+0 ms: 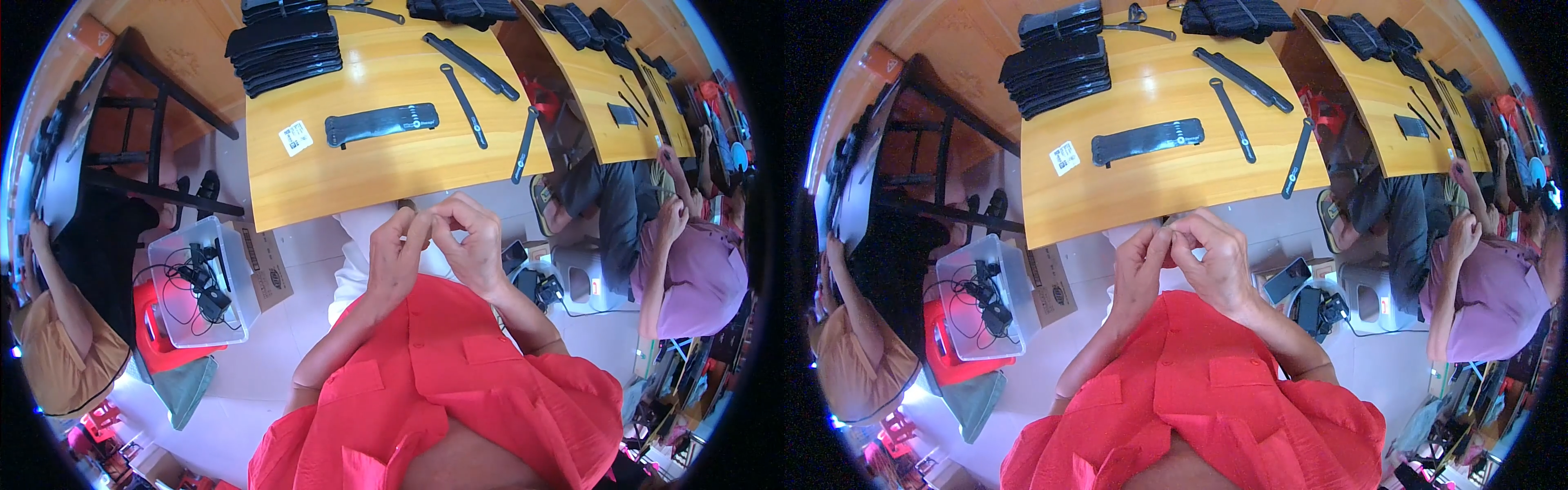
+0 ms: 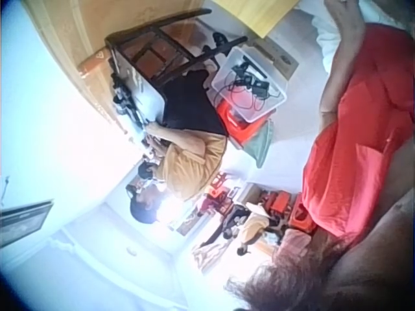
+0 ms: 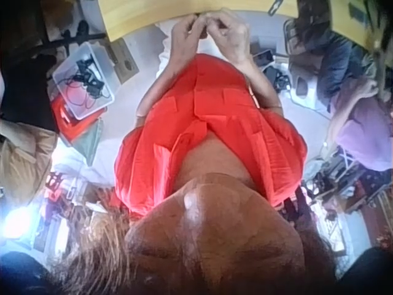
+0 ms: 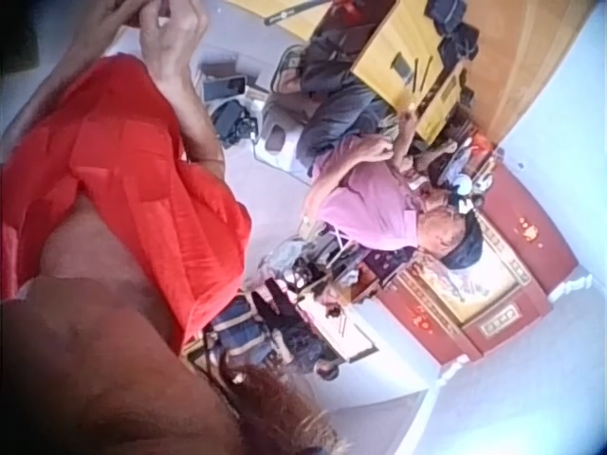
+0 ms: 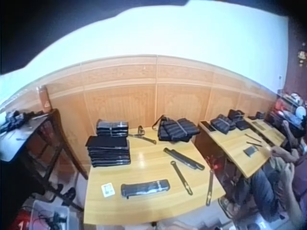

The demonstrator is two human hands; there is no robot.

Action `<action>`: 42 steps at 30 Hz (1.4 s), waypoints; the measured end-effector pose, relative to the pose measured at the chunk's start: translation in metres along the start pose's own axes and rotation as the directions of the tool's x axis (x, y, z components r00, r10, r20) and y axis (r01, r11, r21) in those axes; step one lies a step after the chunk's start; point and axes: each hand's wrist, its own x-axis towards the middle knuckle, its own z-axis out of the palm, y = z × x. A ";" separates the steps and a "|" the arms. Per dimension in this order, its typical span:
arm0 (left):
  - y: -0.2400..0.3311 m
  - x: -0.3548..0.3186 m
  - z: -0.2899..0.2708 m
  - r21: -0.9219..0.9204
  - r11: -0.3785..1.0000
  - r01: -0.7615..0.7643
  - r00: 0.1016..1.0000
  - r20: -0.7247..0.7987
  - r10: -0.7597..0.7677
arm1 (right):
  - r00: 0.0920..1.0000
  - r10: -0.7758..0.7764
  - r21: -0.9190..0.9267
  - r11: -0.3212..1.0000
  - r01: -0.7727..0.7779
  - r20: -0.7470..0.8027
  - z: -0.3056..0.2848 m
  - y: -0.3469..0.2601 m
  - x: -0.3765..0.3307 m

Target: Manually assembling black straps with plastic fittings at an assembly table.

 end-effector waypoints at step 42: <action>0.073 -0.025 -0.251 -0.923 0.350 -0.158 0.981 -0.186 -0.047 | 0.668 0.439 0.287 0.898 -0.332 -0.601 -0.203 0.047 0.015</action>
